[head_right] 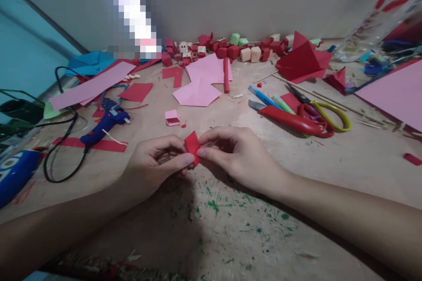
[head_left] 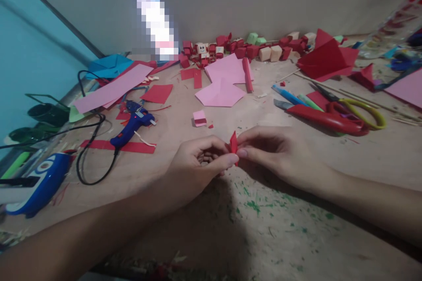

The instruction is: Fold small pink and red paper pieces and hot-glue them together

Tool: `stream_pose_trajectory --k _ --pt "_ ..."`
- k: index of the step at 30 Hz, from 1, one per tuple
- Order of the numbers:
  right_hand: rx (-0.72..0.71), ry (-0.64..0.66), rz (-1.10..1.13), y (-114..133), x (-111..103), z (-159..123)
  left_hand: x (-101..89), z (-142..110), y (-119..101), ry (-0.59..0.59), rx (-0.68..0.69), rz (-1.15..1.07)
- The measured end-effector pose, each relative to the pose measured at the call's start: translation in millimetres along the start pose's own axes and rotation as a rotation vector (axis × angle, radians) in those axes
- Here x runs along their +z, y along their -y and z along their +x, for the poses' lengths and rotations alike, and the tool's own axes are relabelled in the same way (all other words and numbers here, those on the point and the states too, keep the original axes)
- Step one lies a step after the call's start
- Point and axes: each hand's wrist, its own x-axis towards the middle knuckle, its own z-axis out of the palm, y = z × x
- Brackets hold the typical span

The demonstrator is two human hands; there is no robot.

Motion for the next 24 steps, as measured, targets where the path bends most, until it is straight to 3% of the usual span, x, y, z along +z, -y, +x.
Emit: stream_pose_trajectory --k 7,12,18,24 --pt "0.073 0.167 0.064 3.6 -4.0 -0.4 -1.7 1.6 0.5 -0.004 -0.026 -0.022" --pt "0.095 0.164 0.111 1.6 -4.8 -0.3 -2.8 2.5 -2.0 -0.01 -0.03 -0.048" --pt "0.185 0.123 0.348 -2.7 -2.3 -2.1 -3.9 1.3 -2.4 -0.059 0.025 -0.077" --pt "0.197 0.114 0.268 0.0 -2.3 -0.4 -1.4 2.8 -1.2 -0.064 0.008 -0.073"
